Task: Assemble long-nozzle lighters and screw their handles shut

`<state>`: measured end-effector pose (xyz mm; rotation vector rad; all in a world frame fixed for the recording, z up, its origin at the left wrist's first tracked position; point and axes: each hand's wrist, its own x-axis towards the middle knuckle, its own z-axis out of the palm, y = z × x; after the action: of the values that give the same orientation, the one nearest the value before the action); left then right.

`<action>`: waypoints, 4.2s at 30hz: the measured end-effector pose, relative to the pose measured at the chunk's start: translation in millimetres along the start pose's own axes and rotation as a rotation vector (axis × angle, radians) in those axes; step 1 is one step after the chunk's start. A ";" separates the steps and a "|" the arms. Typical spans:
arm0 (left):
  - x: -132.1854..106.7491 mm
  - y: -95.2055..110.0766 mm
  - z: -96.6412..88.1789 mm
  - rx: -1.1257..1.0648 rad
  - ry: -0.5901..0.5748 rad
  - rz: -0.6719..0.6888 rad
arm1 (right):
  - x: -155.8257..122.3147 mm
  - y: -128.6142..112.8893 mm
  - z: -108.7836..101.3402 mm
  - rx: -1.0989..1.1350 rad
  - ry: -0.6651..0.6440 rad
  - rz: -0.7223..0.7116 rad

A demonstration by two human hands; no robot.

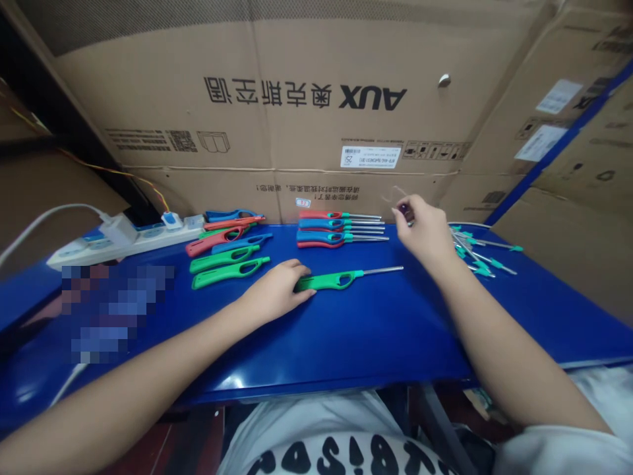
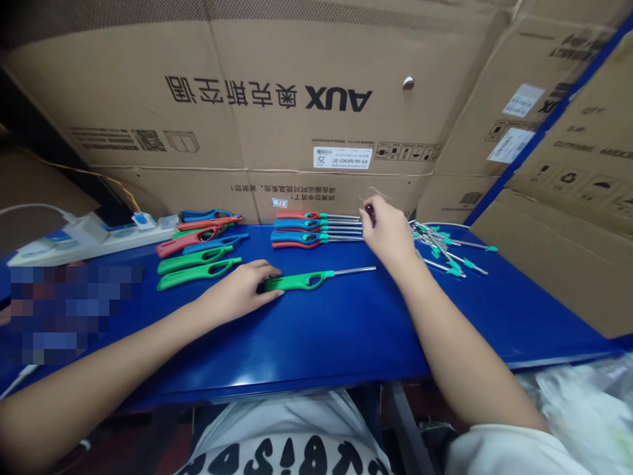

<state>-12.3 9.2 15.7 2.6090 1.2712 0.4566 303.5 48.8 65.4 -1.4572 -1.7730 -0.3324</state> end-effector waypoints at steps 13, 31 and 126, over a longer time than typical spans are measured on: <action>46.3 -42.4 -9.0 0.177 0.183 0.212 | -2.8 44.4 5.0 -0.143 -0.230 0.187; 93.8 -85.6 -12.1 0.046 0.207 0.132 | -4.4 41.3 3.1 -0.112 -0.237 0.224; 67.6 -54.9 -18.4 -0.155 0.388 -0.153 | -22.5 51.5 48.6 0.088 -0.416 0.000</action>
<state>-19.7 97.0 28.3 2.3455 1.4654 1.0262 330.9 79.9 3.8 -1.5420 -2.0826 0.0566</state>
